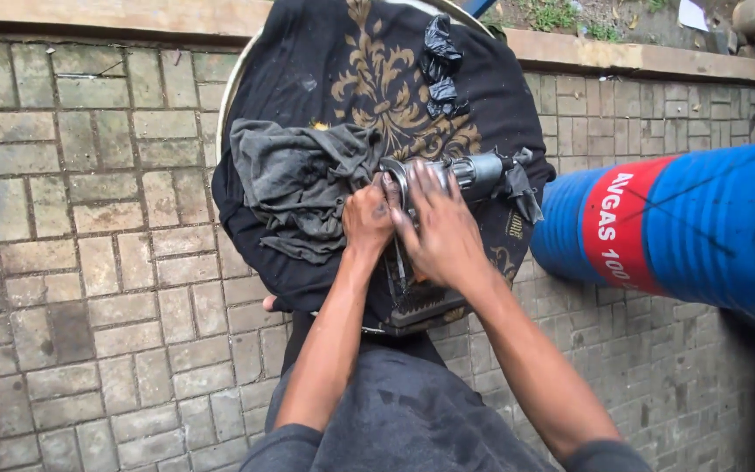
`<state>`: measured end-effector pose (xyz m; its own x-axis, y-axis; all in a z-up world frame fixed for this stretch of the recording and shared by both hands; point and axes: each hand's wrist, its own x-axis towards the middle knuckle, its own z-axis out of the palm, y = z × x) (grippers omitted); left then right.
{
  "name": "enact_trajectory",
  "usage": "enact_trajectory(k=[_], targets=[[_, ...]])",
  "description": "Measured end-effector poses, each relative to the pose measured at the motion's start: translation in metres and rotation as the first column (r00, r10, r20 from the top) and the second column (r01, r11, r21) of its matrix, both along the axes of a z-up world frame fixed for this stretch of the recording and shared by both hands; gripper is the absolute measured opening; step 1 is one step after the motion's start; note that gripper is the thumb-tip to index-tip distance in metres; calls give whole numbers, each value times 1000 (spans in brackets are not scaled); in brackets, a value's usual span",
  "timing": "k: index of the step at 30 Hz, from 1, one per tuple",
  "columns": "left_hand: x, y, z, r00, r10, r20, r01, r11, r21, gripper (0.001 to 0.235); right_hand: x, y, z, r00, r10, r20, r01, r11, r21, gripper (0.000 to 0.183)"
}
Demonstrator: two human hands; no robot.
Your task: The person cleans a cylindrical metal motor component using a small orange abrasive block and a dark cloth. They scrub the exterior surfaces of the motor with the block, then wipe it down with the cloth, repeating the process to remove grime.
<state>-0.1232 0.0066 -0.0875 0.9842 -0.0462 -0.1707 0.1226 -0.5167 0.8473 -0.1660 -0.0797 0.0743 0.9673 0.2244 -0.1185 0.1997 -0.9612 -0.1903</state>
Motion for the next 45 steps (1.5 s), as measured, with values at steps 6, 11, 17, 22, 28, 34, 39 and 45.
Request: enact_trajectory(k=[6,11,17,22,28,34,39,45], targets=[[-4,-1,-24,995,12,94,-9,1000,-23,39,-3,10,3,998,-33,-46,32,999,-25,64],[-8,-2,-15,975,24,221,-33,999,38,34,-5,12,10,999,-39,-34,38,999,-12,63],[-5,0,-14,964,28,264,-44,998,54,34,5,12,-3,998,-49,-49,48,999,-13,65],[-2,-2,-13,966,-18,259,13,1000,18,40,-1,8,7,999,-32,-18,33,998,62,64],[6,2,-10,977,-3,212,-7,999,44,41,5,11,2,990,-85,-109,91,995,52,64],[3,0,-8,988,18,155,-22,999,24,47,-11,10,15,999,-27,-45,31,996,84,61],[-2,-1,-1,991,78,110,-67,993,-102,46,-1,6,7,997,-35,-74,39,998,49,60],[-1,-2,-3,968,131,215,-145,988,52,39,-13,11,24,990,-62,-128,73,993,88,59]])
